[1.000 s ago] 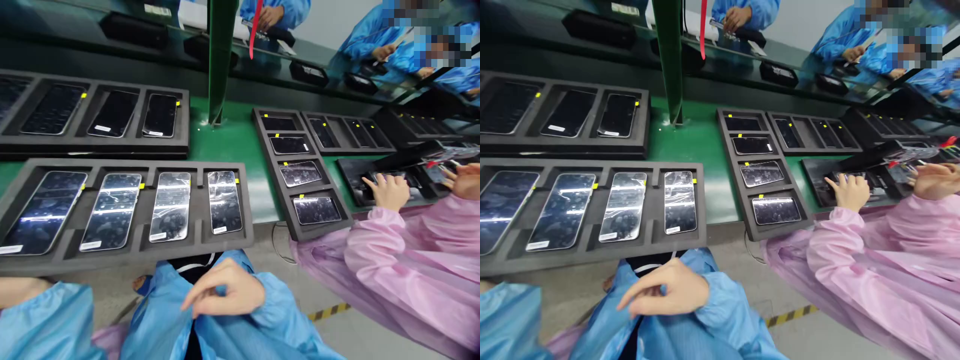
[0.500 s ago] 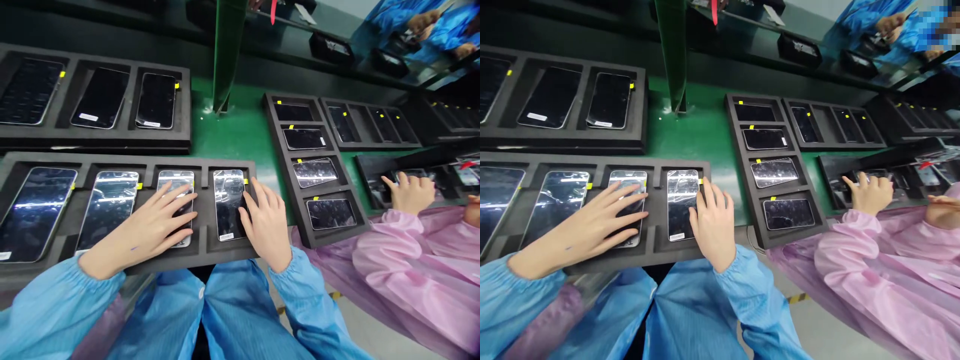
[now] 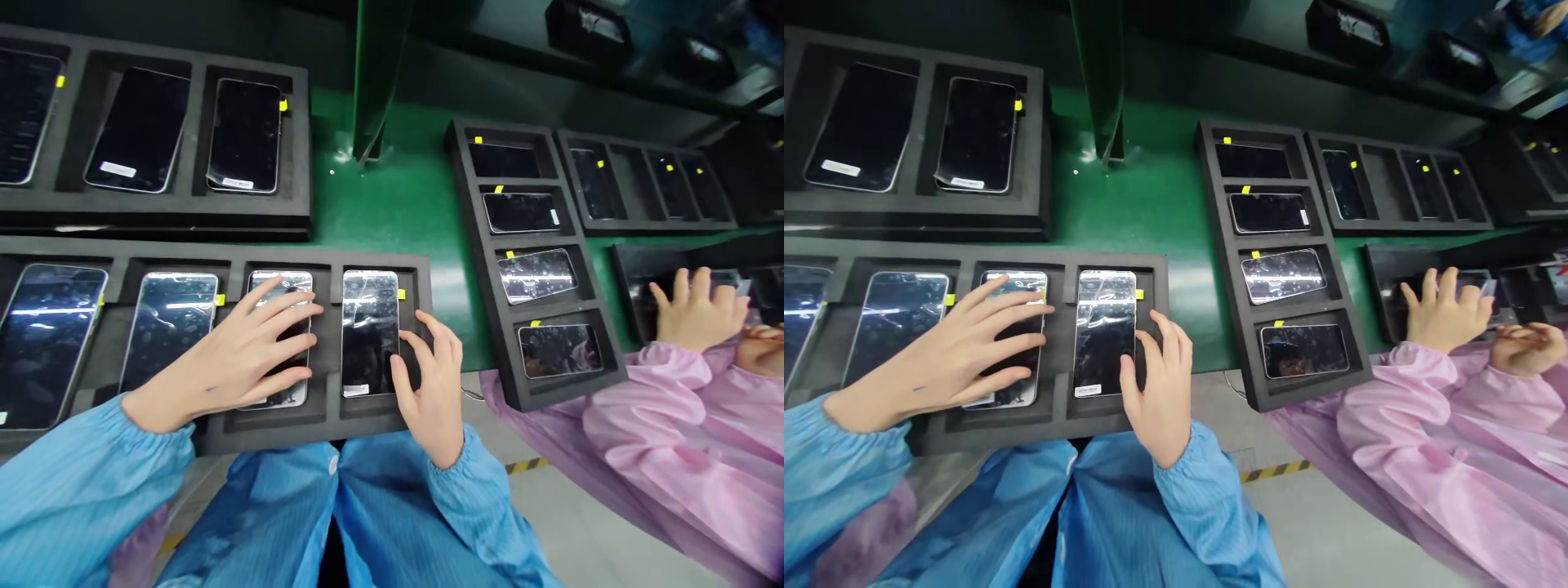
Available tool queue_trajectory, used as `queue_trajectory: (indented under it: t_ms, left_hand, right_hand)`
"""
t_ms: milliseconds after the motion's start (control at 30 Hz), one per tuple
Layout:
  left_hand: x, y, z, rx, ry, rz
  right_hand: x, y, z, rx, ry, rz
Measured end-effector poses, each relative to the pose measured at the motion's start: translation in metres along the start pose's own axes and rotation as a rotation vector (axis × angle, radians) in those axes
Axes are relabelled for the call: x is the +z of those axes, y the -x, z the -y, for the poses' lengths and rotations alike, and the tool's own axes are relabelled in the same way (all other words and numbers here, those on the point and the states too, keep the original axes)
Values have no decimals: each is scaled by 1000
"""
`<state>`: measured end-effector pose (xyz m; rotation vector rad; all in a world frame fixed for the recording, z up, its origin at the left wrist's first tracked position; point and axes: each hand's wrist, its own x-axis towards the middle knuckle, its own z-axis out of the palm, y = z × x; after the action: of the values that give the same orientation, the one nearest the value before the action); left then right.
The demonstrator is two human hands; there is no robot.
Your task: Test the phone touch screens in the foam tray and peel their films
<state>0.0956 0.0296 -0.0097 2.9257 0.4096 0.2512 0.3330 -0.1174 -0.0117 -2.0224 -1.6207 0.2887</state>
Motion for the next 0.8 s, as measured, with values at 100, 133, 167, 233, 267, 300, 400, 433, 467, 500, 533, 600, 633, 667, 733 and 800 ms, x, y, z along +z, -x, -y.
queue_trajectory:
  t_ms: [100,133,167,233,267,300,400,433,467,500,533,600,633,667,733,800]
  left_hand:
    - [2,2,4,-4,-25,-25]
    - [3,3,4,-33,-26,-26]
    - [4,3,3,-59,-27,-23]
    - [5,2,2,-101,-26,-10]
    - [5,2,1,-115,-21,-2]
    - [5,2,0,-130,-15,5]
    - [4,1,0,-140,-22,9]
    - [3,0,1,-131,-39,2]
    - [2,-1,1,-118,-58,-7]
    - [1,-2,1,-106,-75,-18]
    - [0,-2,2,-100,-86,-29]
    - [-2,-4,2,-107,-90,-48]
    - [-2,-4,3,-114,-87,-52]
    - [-3,-3,3,-122,-83,-53]
    - [-3,-2,5,-133,-73,-45]
    - [-2,0,7,-143,-61,-23]
  right_hand:
    - [1,0,-2,18,-26,-3]
    - [1,-1,-2,25,-23,2]
    - [1,-1,-2,32,-18,10]
    - [0,-2,-2,44,-18,30]
    - [-1,-3,-2,47,-25,41]
    - [-1,-3,-2,51,-36,49]
    - [-2,-5,-6,56,-81,71]
    - [-3,-6,-8,55,-95,80]
    - [-3,-6,-10,53,-106,89]
    - [-2,-7,-12,49,-113,99]
    - [-2,-8,-14,42,-115,108]
    - [-1,-9,-16,29,-112,119]
    - [-1,-10,-17,24,-111,121]
    - [0,-10,-17,20,-113,118]
    - [1,-11,-17,19,-119,106]
    - [1,-11,-17,21,-117,94]
